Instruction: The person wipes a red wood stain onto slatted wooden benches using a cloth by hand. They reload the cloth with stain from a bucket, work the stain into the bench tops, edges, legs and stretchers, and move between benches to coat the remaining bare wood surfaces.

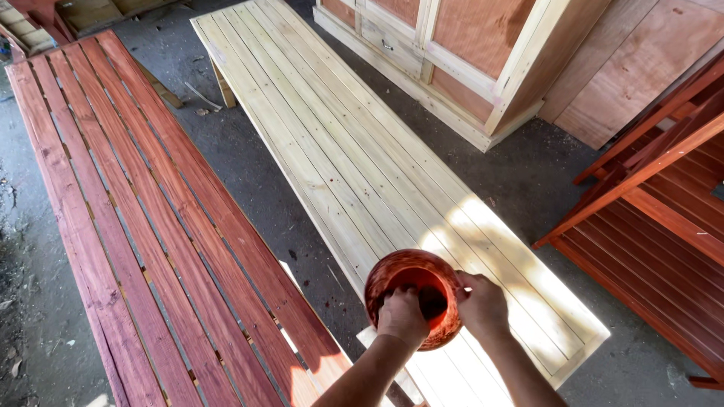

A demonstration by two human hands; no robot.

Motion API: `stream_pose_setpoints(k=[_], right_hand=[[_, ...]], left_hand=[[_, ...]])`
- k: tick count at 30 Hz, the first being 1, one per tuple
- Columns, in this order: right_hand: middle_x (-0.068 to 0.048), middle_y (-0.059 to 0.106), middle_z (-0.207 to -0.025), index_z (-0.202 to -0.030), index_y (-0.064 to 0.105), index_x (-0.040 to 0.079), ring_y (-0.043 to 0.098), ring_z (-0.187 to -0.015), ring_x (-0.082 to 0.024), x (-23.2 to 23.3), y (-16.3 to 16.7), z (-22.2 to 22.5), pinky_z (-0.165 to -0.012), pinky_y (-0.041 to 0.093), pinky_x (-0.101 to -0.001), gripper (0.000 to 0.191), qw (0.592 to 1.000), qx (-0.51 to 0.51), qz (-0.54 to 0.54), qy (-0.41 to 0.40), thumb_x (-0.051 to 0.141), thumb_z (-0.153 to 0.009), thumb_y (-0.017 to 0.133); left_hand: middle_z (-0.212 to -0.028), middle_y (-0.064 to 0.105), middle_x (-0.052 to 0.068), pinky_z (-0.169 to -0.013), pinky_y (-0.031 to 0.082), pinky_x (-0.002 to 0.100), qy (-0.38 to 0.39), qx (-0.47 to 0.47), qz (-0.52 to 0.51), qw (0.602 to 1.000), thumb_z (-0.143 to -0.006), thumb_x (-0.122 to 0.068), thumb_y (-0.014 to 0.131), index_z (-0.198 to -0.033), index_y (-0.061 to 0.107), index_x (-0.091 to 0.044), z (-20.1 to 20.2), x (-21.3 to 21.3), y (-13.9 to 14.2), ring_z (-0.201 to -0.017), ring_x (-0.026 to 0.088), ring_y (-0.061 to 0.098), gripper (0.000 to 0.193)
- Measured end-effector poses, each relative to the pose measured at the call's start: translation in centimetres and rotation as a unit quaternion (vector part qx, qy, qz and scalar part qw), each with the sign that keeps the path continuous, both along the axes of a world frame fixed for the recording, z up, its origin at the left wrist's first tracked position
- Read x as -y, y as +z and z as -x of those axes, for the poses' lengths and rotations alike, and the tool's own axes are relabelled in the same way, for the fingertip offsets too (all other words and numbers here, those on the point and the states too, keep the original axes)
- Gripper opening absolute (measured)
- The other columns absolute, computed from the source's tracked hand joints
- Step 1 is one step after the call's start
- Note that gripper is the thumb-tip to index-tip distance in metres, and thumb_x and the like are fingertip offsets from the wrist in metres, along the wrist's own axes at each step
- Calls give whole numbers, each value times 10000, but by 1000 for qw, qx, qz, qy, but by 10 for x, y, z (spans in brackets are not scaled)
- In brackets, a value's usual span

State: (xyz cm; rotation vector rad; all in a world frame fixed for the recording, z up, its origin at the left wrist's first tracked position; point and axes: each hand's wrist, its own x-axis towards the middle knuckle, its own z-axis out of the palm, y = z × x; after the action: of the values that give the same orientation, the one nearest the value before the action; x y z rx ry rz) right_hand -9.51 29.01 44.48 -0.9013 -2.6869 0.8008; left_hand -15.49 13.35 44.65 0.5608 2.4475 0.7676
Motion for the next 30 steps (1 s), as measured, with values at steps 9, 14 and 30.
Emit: stream_pose_setpoints(k=[9, 14, 30], right_hand=[[-56, 654, -971, -1044, 678, 136, 652, -933, -274, 70, 2, -8, -756, 573, -405, 254, 992, -72, -84, 57, 69, -799, 668], [-35, 619, -910, -1024, 660, 118, 651, -835, -198, 83, -10, -6, -639, 592, -320, 248, 992, -88, -91, 4, 21, -796, 661], [-35, 620, -893, -1009, 693, 124, 641, -853, -231, 69, -4, 1, -633, 572, -361, 280, 983, -127, -130, 4, -4, -761, 673]], left_hand=[[-1383, 585, 144, -1126, 413, 416, -346, -87, 79, 931, -993, -133, 543, -1303, 627, -77, 40, -12, -114, -1287, 297, 553, 325], [-1631, 229, -9, -1240, 148, 434, -399, -211, 125, 884, -1012, -147, 434, -1542, 284, -258, 60, -9, -143, -1494, 213, 226, 563], [-1656, 37, 350, -1227, 85, 611, -203, -95, 250, 942, -912, -469, 628, -1603, 13, 64, 17, -22, -121, -1509, 521, 142, 1069]])
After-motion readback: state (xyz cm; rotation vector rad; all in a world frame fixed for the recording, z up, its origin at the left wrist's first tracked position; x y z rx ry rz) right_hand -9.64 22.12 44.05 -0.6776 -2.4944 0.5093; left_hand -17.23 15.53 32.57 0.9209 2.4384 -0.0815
